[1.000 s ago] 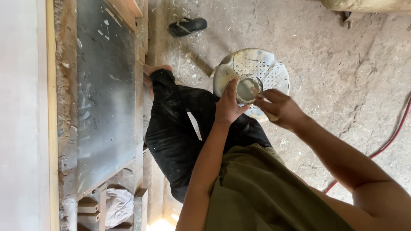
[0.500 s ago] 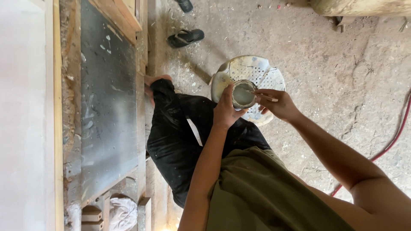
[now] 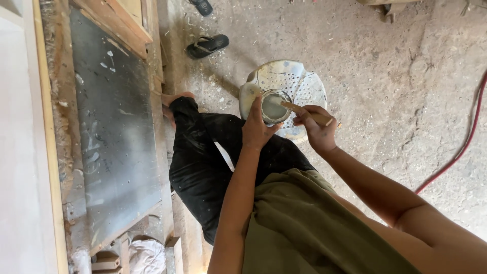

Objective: Stirring a liquid in a small container using a wooden stick

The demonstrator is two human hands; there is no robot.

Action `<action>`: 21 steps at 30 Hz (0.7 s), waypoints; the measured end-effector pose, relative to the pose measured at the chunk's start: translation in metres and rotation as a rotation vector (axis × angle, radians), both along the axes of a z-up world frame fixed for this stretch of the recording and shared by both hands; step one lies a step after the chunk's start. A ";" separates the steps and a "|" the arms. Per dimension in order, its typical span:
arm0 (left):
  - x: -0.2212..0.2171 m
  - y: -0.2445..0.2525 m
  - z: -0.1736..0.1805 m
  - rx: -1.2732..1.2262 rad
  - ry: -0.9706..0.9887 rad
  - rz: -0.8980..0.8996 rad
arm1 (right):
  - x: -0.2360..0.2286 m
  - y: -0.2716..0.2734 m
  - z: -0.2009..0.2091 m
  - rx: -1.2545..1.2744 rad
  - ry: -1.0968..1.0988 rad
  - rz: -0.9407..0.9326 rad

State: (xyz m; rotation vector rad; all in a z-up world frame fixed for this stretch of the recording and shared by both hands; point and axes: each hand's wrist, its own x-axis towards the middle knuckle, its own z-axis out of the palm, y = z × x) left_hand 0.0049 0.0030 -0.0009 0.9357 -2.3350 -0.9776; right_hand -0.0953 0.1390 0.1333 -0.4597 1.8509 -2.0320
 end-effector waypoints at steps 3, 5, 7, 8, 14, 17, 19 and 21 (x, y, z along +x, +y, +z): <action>0.000 0.000 0.002 0.027 0.007 -0.019 | 0.001 -0.010 -0.014 0.047 0.000 0.044; 0.000 0.001 0.014 0.049 -0.010 -0.035 | 0.002 -0.015 -0.038 0.077 0.031 0.028; -0.001 -0.001 0.022 0.076 -0.028 -0.021 | -0.005 -0.020 -0.047 0.112 0.062 0.041; 0.001 -0.001 0.024 0.092 -0.019 -0.047 | -0.006 -0.018 -0.047 0.123 0.011 0.047; 0.000 -0.001 0.041 0.135 0.019 -0.071 | -0.012 0.002 0.027 0.176 -0.061 0.057; -0.005 -0.002 0.039 0.168 0.041 -0.083 | -0.011 0.011 0.031 0.123 -0.082 0.035; -0.009 -0.004 0.033 0.160 0.033 -0.092 | -0.008 0.011 0.021 0.080 -0.095 0.019; -0.012 -0.012 0.032 0.189 0.021 -0.114 | -0.005 0.004 0.005 0.023 -0.177 0.003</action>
